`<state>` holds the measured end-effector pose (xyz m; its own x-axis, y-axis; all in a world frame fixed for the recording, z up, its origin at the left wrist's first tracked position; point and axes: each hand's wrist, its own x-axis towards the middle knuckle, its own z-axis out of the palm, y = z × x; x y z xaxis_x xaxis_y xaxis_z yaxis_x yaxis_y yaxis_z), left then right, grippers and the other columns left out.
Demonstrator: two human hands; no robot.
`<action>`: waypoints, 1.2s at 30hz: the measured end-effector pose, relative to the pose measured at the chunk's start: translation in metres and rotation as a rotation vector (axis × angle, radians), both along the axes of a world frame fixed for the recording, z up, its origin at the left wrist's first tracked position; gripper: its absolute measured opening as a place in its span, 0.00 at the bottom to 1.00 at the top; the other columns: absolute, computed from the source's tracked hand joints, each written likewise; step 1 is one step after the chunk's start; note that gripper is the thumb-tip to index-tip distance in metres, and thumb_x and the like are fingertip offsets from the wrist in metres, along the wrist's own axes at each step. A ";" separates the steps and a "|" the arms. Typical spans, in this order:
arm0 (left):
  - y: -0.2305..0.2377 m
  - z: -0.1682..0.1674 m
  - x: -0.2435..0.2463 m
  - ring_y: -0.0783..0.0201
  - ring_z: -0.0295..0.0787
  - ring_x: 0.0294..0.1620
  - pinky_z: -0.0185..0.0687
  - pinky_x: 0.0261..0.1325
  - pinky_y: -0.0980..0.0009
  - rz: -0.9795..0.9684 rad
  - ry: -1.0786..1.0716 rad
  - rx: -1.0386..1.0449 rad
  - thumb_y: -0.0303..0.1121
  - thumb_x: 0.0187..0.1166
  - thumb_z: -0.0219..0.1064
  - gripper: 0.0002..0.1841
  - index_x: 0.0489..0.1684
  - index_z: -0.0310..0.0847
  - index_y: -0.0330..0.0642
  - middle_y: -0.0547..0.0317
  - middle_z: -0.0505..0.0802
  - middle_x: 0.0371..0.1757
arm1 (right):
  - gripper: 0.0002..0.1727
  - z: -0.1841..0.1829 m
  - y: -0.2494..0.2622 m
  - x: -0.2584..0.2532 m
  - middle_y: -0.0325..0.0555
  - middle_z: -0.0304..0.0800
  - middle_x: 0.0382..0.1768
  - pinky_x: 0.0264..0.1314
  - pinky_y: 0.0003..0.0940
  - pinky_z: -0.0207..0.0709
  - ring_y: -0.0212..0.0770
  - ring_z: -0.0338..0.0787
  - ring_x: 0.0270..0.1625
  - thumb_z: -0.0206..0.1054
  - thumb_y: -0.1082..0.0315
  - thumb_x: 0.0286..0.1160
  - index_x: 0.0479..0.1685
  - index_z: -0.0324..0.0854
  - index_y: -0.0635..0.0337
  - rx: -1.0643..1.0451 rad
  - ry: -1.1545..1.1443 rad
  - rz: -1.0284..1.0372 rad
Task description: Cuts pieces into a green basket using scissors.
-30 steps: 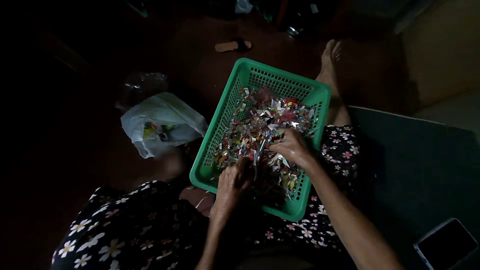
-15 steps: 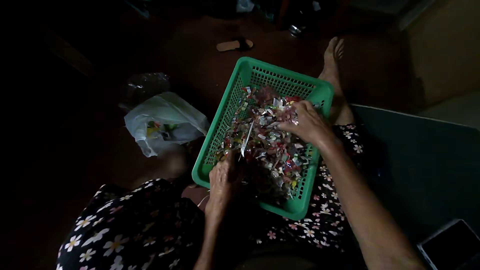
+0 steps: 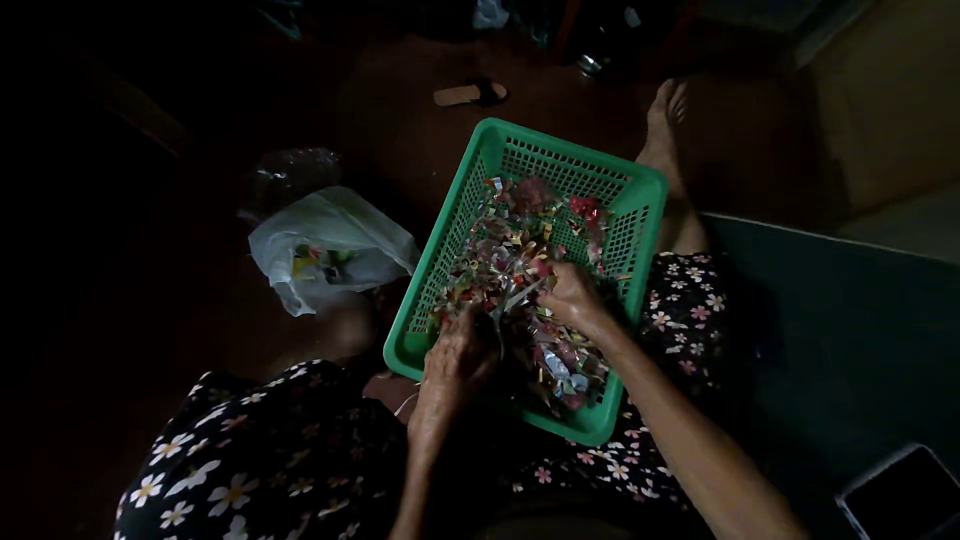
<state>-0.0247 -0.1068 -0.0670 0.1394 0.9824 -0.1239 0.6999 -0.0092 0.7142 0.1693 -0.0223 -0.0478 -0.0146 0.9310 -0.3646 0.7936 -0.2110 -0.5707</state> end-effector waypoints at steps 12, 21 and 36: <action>0.005 0.011 0.026 0.40 0.93 0.41 0.83 0.46 0.40 0.085 0.110 -0.042 0.38 0.77 0.68 0.19 0.60 0.86 0.37 0.42 0.94 0.37 | 0.20 0.014 0.004 -0.006 0.68 0.90 0.49 0.55 0.69 0.78 0.67 0.89 0.53 0.75 0.63 0.74 0.59 0.86 0.67 -0.075 -0.042 -0.027; 0.012 0.011 0.030 0.39 0.93 0.47 0.83 0.52 0.40 0.014 0.107 -0.056 0.37 0.79 0.66 0.18 0.61 0.86 0.37 0.40 0.94 0.42 | 0.17 0.019 -0.005 -0.014 0.64 0.91 0.49 0.58 0.64 0.79 0.63 0.89 0.56 0.76 0.63 0.73 0.53 0.88 0.67 -0.116 -0.198 0.105; 0.009 0.001 -0.002 0.43 0.91 0.54 0.81 0.60 0.41 0.051 -0.065 -0.047 0.45 0.85 0.61 0.25 0.72 0.77 0.34 0.39 0.92 0.51 | 0.60 0.000 -0.066 -0.002 0.66 0.35 0.95 0.84 0.79 0.44 0.79 0.50 0.89 0.80 0.65 0.65 0.97 0.40 0.57 -0.218 -0.495 0.534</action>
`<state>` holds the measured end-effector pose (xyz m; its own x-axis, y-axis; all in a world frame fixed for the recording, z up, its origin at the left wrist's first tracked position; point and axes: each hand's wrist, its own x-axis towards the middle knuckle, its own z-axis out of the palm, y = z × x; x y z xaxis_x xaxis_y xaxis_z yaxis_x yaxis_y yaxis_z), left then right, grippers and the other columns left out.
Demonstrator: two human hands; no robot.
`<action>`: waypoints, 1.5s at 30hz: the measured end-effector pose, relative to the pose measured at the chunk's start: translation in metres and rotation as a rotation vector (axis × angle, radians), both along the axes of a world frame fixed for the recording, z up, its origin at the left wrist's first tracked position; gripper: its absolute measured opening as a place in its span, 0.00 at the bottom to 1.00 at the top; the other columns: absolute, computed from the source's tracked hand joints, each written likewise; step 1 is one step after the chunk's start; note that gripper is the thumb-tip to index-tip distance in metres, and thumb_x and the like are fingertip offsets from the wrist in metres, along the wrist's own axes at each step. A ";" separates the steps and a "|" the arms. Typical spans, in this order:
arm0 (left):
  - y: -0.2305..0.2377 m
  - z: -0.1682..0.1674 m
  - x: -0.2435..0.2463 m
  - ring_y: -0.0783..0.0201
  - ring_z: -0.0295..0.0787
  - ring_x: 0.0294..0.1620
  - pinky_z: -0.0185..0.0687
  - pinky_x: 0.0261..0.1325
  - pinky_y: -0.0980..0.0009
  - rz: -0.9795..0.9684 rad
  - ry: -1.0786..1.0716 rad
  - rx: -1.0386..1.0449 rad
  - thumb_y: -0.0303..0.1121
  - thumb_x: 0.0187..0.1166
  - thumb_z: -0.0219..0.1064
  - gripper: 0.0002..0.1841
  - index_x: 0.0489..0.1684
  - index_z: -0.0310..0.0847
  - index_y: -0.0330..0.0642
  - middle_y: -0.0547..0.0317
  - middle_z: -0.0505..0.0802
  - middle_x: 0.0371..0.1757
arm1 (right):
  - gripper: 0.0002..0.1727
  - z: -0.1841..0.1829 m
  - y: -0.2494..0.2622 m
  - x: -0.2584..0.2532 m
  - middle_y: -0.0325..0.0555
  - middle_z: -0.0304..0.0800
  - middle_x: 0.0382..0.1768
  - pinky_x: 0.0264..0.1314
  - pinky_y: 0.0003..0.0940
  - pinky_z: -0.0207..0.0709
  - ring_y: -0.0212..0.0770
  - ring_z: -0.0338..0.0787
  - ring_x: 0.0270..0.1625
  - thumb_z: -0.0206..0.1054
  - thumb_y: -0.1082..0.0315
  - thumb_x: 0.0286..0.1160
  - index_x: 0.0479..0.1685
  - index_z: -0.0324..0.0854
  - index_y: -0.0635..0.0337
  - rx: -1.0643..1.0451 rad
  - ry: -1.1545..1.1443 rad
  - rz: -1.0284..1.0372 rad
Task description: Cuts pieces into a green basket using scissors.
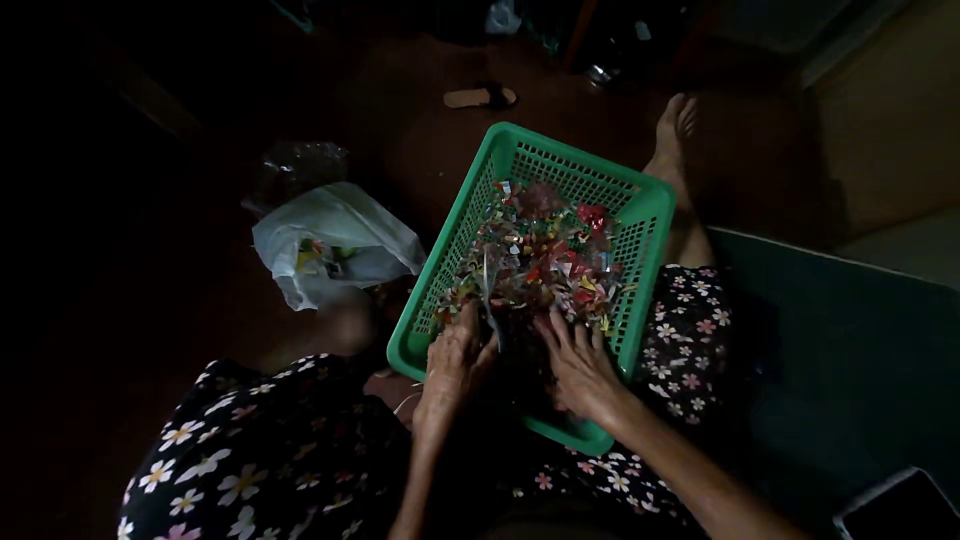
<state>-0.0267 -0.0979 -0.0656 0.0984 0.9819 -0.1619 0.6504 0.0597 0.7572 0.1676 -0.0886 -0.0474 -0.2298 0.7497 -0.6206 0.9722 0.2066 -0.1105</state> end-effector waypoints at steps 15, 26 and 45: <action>0.009 0.000 0.023 0.36 0.83 0.69 0.80 0.66 0.41 0.001 0.095 0.008 0.37 0.77 0.70 0.35 0.84 0.66 0.33 0.33 0.86 0.68 | 0.27 0.003 0.094 -0.006 0.72 0.85 0.60 0.67 0.67 0.75 0.69 0.84 0.65 0.77 0.71 0.68 0.68 0.79 0.70 0.249 0.447 -0.382; 0.012 0.003 0.035 0.38 0.94 0.38 0.82 0.41 0.41 0.062 0.259 0.032 0.36 0.81 0.64 0.14 0.53 0.89 0.38 0.42 0.94 0.34 | 0.16 0.017 0.091 -0.019 0.66 0.89 0.49 0.59 0.62 0.78 0.62 0.88 0.57 0.77 0.67 0.68 0.48 0.85 0.71 0.170 0.236 -0.491; 0.010 0.040 0.009 0.36 0.88 0.62 0.80 0.61 0.37 -0.086 0.312 -0.310 0.37 0.86 0.61 0.24 0.79 0.71 0.37 0.36 0.90 0.62 | 0.38 0.049 0.132 0.038 0.60 0.76 0.75 0.75 0.61 0.71 0.59 0.78 0.75 0.85 0.57 0.62 0.75 0.78 0.58 -0.156 0.400 -0.029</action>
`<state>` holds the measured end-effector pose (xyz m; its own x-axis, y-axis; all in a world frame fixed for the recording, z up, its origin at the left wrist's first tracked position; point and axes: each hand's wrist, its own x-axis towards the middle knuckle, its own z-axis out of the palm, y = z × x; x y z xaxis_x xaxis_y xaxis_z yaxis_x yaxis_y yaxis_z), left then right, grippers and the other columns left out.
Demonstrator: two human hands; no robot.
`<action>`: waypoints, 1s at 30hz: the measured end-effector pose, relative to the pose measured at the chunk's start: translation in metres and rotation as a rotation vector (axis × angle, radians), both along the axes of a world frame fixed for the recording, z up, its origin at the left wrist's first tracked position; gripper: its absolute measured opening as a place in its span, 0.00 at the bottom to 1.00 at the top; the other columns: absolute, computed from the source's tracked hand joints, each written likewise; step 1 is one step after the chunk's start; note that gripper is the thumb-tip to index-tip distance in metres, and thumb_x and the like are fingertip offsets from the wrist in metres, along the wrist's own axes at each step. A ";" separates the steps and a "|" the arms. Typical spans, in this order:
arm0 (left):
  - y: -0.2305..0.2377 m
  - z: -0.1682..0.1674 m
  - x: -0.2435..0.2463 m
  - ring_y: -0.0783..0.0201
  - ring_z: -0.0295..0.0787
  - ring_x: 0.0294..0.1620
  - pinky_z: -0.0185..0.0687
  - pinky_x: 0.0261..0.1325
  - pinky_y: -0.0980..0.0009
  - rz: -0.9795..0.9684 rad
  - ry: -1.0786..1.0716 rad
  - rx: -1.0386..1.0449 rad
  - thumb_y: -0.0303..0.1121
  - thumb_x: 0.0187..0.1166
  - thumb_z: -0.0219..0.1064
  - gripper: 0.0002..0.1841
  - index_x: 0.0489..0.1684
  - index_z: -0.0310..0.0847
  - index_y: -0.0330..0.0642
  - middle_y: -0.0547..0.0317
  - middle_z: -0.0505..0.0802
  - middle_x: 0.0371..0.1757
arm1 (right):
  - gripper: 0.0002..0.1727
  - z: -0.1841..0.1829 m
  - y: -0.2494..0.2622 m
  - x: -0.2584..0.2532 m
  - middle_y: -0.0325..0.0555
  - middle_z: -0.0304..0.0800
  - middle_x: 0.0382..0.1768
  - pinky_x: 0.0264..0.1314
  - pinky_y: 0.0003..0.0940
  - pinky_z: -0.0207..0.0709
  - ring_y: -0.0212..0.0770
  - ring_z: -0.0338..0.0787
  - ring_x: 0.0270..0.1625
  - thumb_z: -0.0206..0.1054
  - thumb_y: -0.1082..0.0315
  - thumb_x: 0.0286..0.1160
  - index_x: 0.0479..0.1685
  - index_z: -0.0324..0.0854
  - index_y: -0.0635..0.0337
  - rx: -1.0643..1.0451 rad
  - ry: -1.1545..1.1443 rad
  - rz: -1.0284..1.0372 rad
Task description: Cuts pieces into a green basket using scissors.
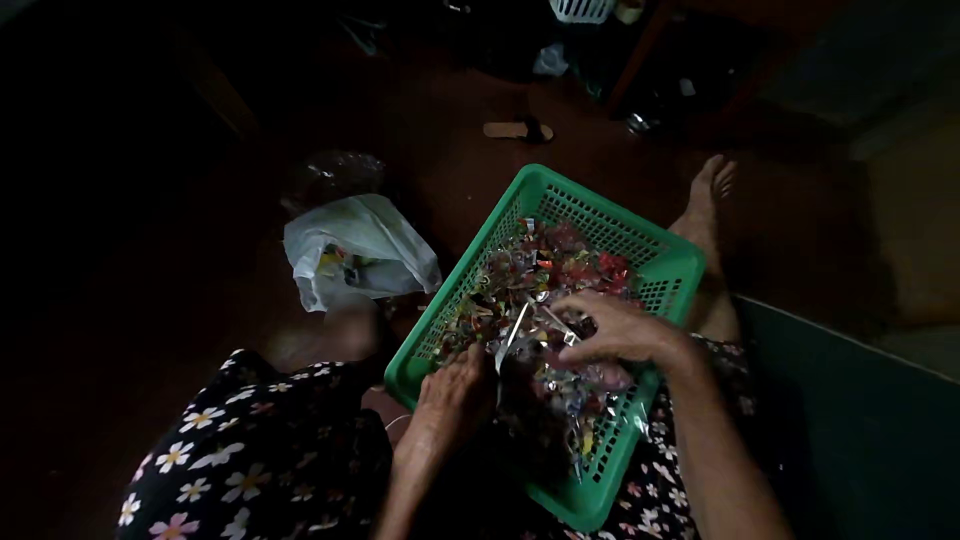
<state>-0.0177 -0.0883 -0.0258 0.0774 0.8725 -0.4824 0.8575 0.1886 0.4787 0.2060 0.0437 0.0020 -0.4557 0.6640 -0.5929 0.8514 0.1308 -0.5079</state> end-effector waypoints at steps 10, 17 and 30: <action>0.022 -0.009 -0.012 0.46 0.92 0.41 0.84 0.44 0.43 0.182 -0.243 0.381 0.34 0.75 0.69 0.22 0.69 0.81 0.39 0.47 0.93 0.40 | 0.27 -0.060 -0.005 -0.061 0.70 0.63 0.85 0.84 0.59 0.63 0.68 0.67 0.86 0.60 0.60 0.88 0.77 0.73 0.73 0.383 -0.068 0.058; 0.023 -0.027 -0.003 0.41 0.89 0.61 0.82 0.61 0.40 0.198 -0.161 0.384 0.31 0.74 0.69 0.30 0.80 0.73 0.37 0.42 0.91 0.61 | 0.14 -0.034 0.011 -0.023 0.57 0.90 0.40 0.56 0.48 0.81 0.48 0.88 0.45 0.67 0.65 0.85 0.47 0.88 0.70 0.156 0.271 -0.252; 0.028 -0.045 0.026 0.38 0.92 0.28 0.83 0.31 0.41 0.199 -0.027 0.522 0.29 0.76 0.65 0.16 0.59 0.89 0.37 0.42 0.93 0.29 | 0.16 -0.017 0.002 -0.030 0.57 0.85 0.40 0.54 0.49 0.75 0.48 0.83 0.45 0.56 0.64 0.91 0.51 0.84 0.69 0.068 0.181 -0.191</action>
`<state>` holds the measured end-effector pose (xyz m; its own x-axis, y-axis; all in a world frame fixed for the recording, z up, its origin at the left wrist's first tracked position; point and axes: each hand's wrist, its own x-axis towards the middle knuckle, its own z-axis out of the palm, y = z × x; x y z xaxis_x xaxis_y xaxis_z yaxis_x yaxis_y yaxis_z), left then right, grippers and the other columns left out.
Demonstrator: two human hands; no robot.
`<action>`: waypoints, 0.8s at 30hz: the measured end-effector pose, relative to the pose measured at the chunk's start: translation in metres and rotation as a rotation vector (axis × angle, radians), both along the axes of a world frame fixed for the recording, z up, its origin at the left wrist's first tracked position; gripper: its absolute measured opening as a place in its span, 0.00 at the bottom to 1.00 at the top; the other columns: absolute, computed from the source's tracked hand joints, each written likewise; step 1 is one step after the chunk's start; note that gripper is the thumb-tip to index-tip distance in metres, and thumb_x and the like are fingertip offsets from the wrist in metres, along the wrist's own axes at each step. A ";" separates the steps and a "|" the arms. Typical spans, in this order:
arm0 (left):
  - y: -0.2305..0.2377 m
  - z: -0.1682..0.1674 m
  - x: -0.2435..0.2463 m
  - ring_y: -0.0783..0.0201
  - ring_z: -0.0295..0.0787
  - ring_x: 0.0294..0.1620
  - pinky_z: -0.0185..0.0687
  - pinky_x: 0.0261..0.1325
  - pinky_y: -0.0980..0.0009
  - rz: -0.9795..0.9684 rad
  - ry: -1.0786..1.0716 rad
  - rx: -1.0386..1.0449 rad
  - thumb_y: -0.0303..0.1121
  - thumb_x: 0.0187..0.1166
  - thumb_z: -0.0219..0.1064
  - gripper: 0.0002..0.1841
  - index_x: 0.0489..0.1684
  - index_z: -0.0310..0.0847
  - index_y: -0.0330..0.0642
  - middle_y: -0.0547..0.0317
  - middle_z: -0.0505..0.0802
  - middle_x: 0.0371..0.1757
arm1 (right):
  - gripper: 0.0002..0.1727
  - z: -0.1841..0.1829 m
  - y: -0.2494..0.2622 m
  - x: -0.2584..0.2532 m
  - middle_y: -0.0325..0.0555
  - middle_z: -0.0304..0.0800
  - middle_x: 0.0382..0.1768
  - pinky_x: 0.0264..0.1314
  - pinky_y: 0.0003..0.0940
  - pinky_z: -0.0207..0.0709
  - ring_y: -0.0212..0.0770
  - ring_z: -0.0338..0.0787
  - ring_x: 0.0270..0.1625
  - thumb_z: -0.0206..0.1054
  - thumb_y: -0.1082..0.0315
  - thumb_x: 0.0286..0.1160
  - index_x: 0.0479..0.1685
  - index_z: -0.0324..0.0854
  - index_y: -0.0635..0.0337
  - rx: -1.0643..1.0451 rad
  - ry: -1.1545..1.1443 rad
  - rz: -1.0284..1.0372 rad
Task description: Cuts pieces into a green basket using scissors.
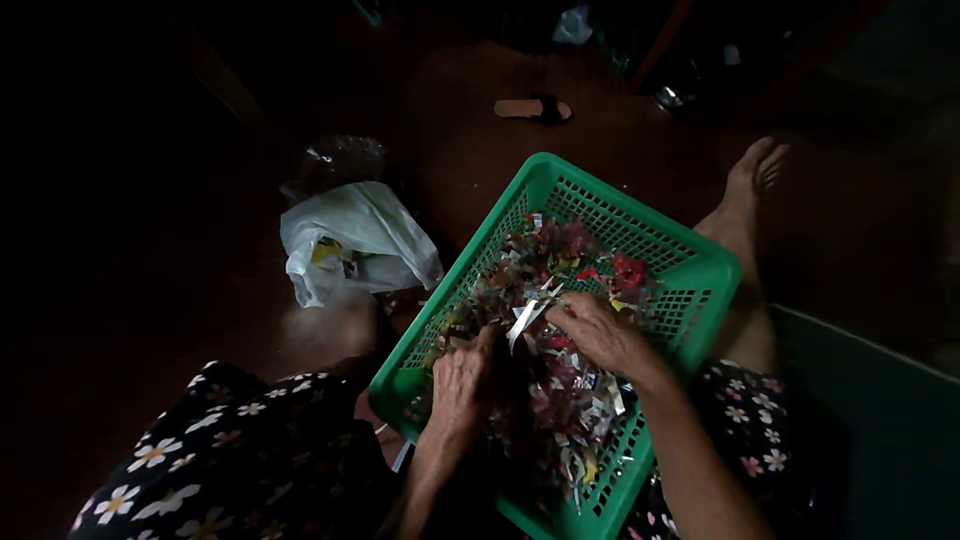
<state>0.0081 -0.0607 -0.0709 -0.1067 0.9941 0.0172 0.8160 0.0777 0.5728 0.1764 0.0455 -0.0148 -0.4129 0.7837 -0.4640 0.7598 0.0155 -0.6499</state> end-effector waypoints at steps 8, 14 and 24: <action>-0.001 0.013 -0.002 0.37 0.90 0.59 0.84 0.56 0.41 -0.135 -0.028 -0.279 0.32 0.81 0.63 0.25 0.78 0.74 0.36 0.38 0.91 0.59 | 0.23 -0.007 0.000 0.002 0.59 0.85 0.41 0.58 0.49 0.73 0.50 0.83 0.48 0.47 0.63 0.94 0.45 0.85 0.73 -0.089 -0.034 0.274; -0.001 0.005 -0.003 0.37 0.94 0.40 0.85 0.42 0.40 -0.109 -0.029 -0.193 0.31 0.81 0.62 0.17 0.64 0.84 0.36 0.39 0.94 0.39 | 0.24 -0.005 0.000 0.000 0.51 0.75 0.30 0.46 0.44 0.70 0.44 0.77 0.37 0.47 0.61 0.94 0.32 0.78 0.69 -0.128 -0.073 0.273; -0.005 0.015 -0.015 0.40 0.92 0.42 0.83 0.45 0.39 -0.219 -0.173 -0.246 0.35 0.80 0.64 0.18 0.65 0.82 0.38 0.42 0.93 0.40 | 0.21 0.003 0.001 0.011 0.43 0.76 0.25 0.40 0.38 0.70 0.37 0.77 0.32 0.55 0.64 0.91 0.26 0.81 0.64 -0.070 -0.001 0.172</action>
<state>-0.0068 -0.0659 -0.0560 0.1288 0.9658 -0.2250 0.7214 0.0644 0.6895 0.1873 0.0465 -0.0118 -0.5374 0.6676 -0.5152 0.7504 0.0999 -0.6533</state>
